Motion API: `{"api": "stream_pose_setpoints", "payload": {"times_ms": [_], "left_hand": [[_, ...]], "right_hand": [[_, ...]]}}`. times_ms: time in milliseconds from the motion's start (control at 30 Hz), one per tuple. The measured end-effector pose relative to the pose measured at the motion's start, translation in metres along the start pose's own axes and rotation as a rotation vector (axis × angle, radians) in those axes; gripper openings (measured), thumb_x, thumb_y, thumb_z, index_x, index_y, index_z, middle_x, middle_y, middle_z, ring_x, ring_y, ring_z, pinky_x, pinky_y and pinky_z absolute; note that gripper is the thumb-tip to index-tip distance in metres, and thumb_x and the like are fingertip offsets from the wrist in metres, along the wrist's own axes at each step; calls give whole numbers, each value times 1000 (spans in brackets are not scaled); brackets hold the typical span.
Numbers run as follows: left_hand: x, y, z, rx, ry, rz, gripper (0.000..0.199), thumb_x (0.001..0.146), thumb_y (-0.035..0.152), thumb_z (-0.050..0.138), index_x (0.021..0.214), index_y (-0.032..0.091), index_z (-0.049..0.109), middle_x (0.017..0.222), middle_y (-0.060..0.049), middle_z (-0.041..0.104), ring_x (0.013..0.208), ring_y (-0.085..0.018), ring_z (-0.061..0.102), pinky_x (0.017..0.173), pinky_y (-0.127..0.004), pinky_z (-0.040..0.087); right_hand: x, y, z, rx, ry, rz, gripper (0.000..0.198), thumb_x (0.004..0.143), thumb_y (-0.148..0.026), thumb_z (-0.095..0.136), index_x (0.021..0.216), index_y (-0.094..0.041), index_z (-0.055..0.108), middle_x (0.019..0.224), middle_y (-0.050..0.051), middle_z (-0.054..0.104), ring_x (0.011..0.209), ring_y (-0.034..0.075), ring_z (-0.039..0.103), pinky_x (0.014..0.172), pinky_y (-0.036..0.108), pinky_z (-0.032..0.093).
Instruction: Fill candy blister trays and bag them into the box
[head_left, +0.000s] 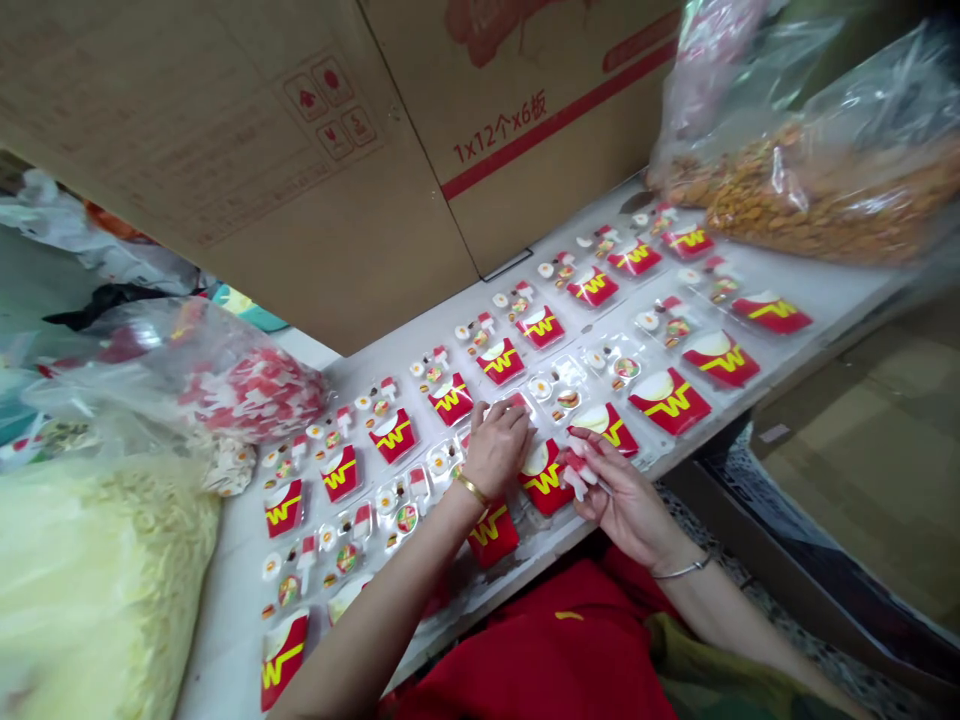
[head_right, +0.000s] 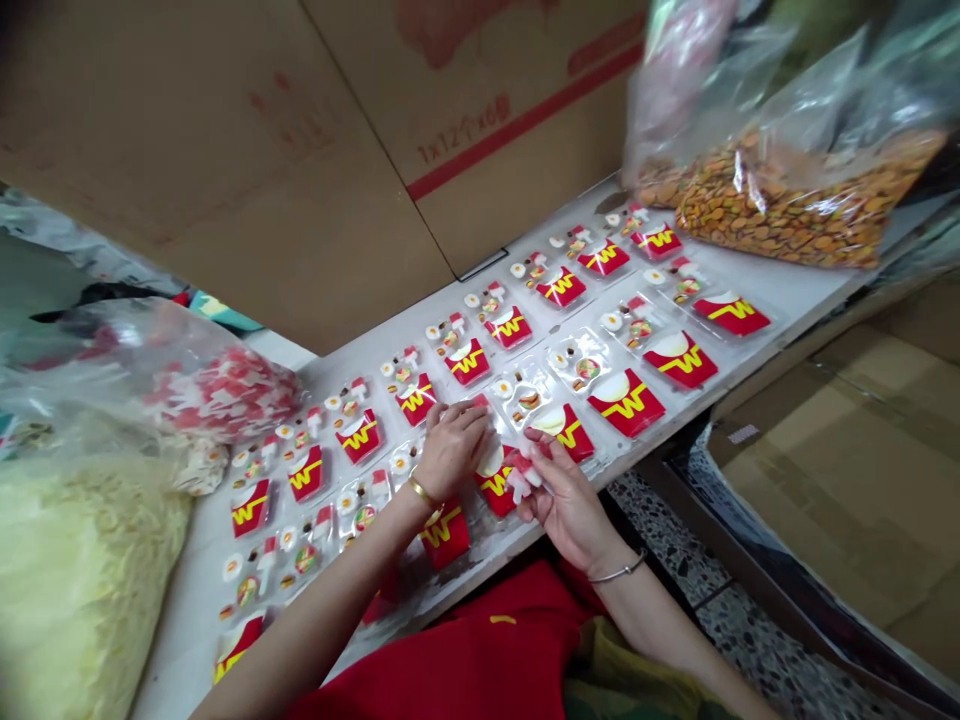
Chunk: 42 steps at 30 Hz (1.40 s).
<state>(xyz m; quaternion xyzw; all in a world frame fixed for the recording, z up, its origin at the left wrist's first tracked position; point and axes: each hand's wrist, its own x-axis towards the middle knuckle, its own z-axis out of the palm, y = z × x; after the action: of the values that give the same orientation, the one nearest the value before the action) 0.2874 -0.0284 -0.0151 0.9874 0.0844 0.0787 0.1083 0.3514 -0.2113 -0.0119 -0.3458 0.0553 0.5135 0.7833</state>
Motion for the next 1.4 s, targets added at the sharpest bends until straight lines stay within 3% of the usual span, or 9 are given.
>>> {"api": "stream_pose_setpoints", "payload": {"times_ms": [100,233,400,567,700,833,933,1167,1400], "left_hand": [[8,12,-19,-284,-51,-143,29,95,37,41,104,22,63,112,-6,66,107,-24,55,95,-45,36],[20,33,-41,-754,-258,-228,29,91,43,48,92,18,62,88,-3,65,82,-16,59,75,-28,45],[37,49,-38,-817,-244,-246,17,87,33,56,84,16,58,80,-1,61,75,-13,55,71,-25,43],[65,34,-28,-882,-201,-231,16,86,33,56,87,16,58,79,-1,62,70,-12,54,65,-24,42],[105,10,-26,-647,-117,-138,13,87,26,52,87,17,61,78,-2,63,69,-13,55,64,-26,42],[133,6,-18,-62,20,138,15,89,19,47,83,18,61,85,-7,62,79,-19,56,74,-33,40],[131,13,-5,227,-7,287,19,90,15,43,80,18,60,84,-9,60,80,-21,54,73,-37,36],[105,24,10,251,-68,308,25,93,37,44,93,18,61,87,-8,61,84,-23,53,73,-39,34],[102,28,18,206,-60,149,18,92,29,46,97,19,61,101,-10,61,91,-24,53,77,-40,35]], "right_hand": [[3,-2,2,-94,-40,-65,31,89,-38,59,117,-29,49,79,-2,54,58,9,47,39,16,35],[9,-3,1,-272,-69,-174,39,89,-43,57,124,-29,45,61,-7,43,47,8,38,37,18,36],[12,-11,-3,-292,-38,-218,54,89,-44,57,138,-30,37,62,-6,43,48,8,37,38,19,37],[7,-30,-6,-220,9,-185,63,85,-33,65,140,-34,34,76,-3,51,53,8,42,38,17,36],[5,-43,-12,-144,51,-164,65,78,-23,71,135,-35,41,93,-1,54,66,10,49,46,18,42],[4,-47,-20,-116,101,-186,57,79,-26,71,129,-36,46,97,-2,54,67,9,47,49,18,42],[3,-47,-24,-108,130,-208,54,79,-28,71,127,-35,48,100,0,55,68,9,46,48,18,43],[5,-51,-23,-1,173,-232,49,76,-27,74,121,-32,55,97,-1,60,83,13,57,67,24,54],[9,-48,-24,8,160,-236,47,74,-27,75,118,-31,56,102,0,63,91,15,60,76,27,55]]}}
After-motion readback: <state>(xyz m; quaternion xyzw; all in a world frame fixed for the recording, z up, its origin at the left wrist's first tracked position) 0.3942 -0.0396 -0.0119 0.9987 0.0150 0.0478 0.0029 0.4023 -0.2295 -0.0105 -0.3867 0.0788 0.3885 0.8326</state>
